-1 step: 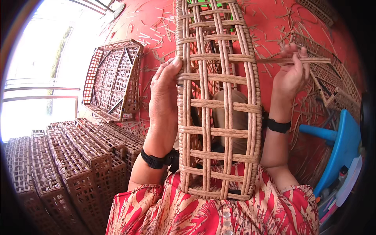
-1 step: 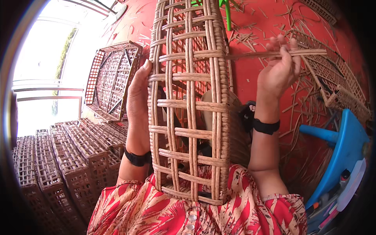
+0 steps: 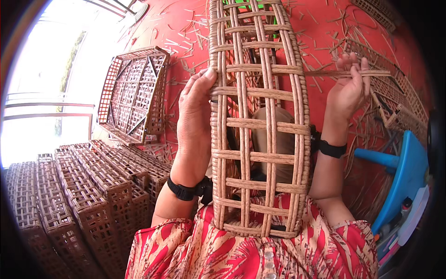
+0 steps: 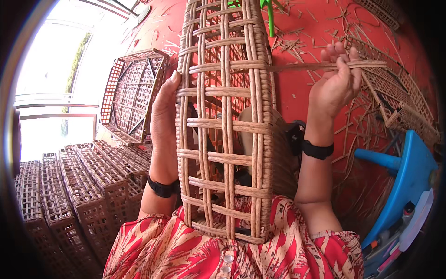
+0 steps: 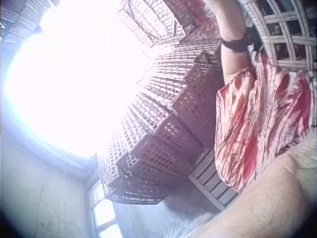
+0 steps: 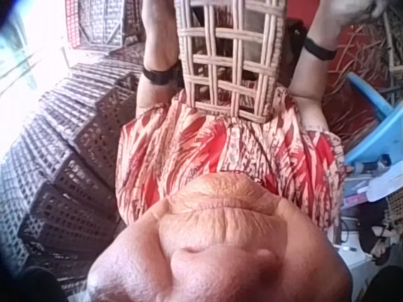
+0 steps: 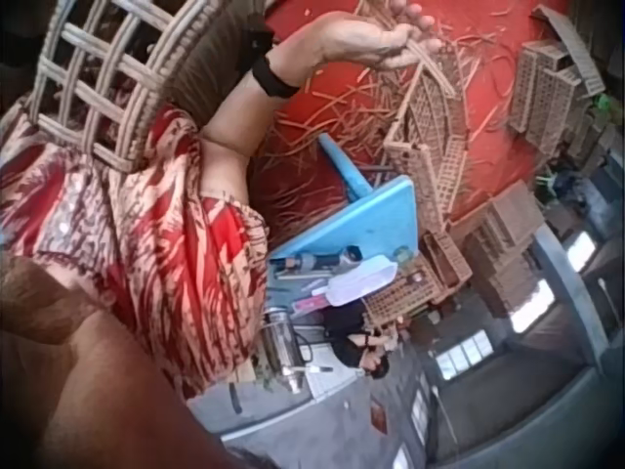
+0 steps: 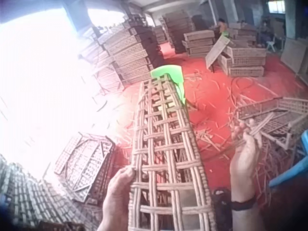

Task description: Weaving rattan strips into a furniture frame using a staple gun and pliers.

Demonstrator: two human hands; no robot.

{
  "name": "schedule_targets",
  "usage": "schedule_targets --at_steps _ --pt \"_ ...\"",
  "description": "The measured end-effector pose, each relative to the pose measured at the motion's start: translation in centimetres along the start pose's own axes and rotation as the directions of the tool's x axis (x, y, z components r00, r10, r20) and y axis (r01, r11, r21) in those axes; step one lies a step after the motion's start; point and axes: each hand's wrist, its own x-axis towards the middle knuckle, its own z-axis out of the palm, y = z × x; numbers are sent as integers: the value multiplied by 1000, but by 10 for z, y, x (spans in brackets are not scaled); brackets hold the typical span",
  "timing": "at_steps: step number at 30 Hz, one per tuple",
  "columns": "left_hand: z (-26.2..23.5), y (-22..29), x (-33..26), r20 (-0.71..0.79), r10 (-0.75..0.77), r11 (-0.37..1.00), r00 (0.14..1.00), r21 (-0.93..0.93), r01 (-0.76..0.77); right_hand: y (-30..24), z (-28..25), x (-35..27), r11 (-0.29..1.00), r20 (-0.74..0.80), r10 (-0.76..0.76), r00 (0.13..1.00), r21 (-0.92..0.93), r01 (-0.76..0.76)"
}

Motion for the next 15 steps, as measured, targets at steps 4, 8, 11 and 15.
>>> schedule_targets --at_steps 4,8,11,15 --pt "-3 1 0 -31 -23 1000 999 -14 22 -17 0 13 996 27 -78 997 -39 79" --pt "-5 0 5 -3 14 1000 1000 -1 -14 -34 -2 8 998 253 44 967 35 -54" --pt "-1 3 0 34 -8 1000 999 -24 8 -27 -10 -4 945 405 328 854 -132 -300" --pt "-6 2 2 20 4 999 1000 -48 -4 4 -28 -41 772 501 625 598 -510 -380"
